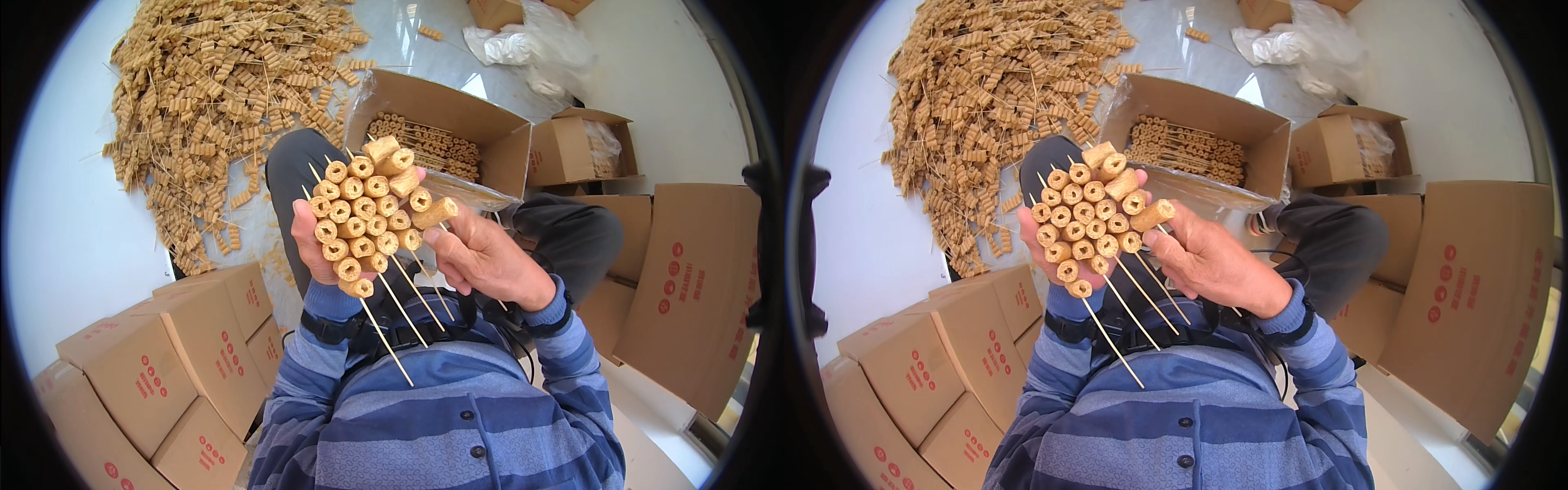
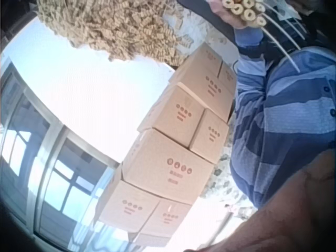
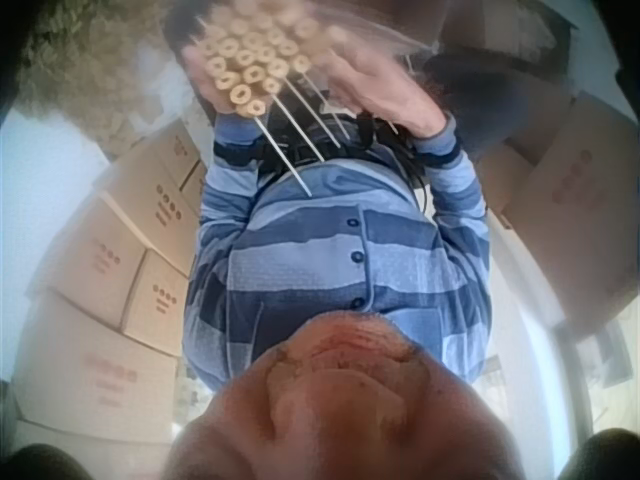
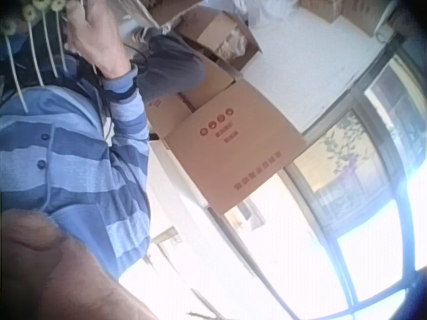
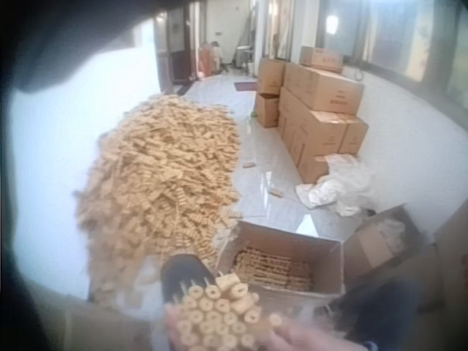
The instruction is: The person picks up small cylindrical snacks and wooden skewers, threads the snacks onto the skewers, and places the completed skewers into a cardboard box. The process is repeated continuously.
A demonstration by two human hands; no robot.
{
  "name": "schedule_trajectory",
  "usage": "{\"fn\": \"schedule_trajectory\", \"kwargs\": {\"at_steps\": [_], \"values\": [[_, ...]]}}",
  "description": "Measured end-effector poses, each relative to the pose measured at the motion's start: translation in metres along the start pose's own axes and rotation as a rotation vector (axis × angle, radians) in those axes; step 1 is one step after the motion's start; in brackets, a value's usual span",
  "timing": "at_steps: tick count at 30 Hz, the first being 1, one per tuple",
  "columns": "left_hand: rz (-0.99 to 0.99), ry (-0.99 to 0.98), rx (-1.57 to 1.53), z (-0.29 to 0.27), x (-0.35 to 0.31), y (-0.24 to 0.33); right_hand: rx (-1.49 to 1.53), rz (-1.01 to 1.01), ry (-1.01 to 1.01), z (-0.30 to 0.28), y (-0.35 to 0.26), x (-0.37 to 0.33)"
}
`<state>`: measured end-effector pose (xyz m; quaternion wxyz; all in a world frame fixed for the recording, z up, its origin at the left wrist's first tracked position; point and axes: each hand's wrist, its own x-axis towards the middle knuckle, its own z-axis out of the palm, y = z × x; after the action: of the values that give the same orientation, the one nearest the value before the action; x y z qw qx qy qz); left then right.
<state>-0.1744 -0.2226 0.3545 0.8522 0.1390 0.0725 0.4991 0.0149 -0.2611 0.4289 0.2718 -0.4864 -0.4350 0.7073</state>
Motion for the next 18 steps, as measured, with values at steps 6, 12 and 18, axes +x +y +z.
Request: {"fn": "schedule_trajectory", "kwargs": {"at_steps": [6,12,18], "values": [[0.071,0.043,0.064,0.002,0.001,0.002,0.176,0.180,-0.128,-0.002,0.010,0.002],[-0.036,-0.041,-0.176,-0.008,-0.007,0.011,0.435,0.257,-0.287,-0.011,0.013,0.001],[0.087,0.137,0.066,-0.019,-0.009,0.014,0.032,0.102,-0.031,0.003,0.018,0.005]]}}
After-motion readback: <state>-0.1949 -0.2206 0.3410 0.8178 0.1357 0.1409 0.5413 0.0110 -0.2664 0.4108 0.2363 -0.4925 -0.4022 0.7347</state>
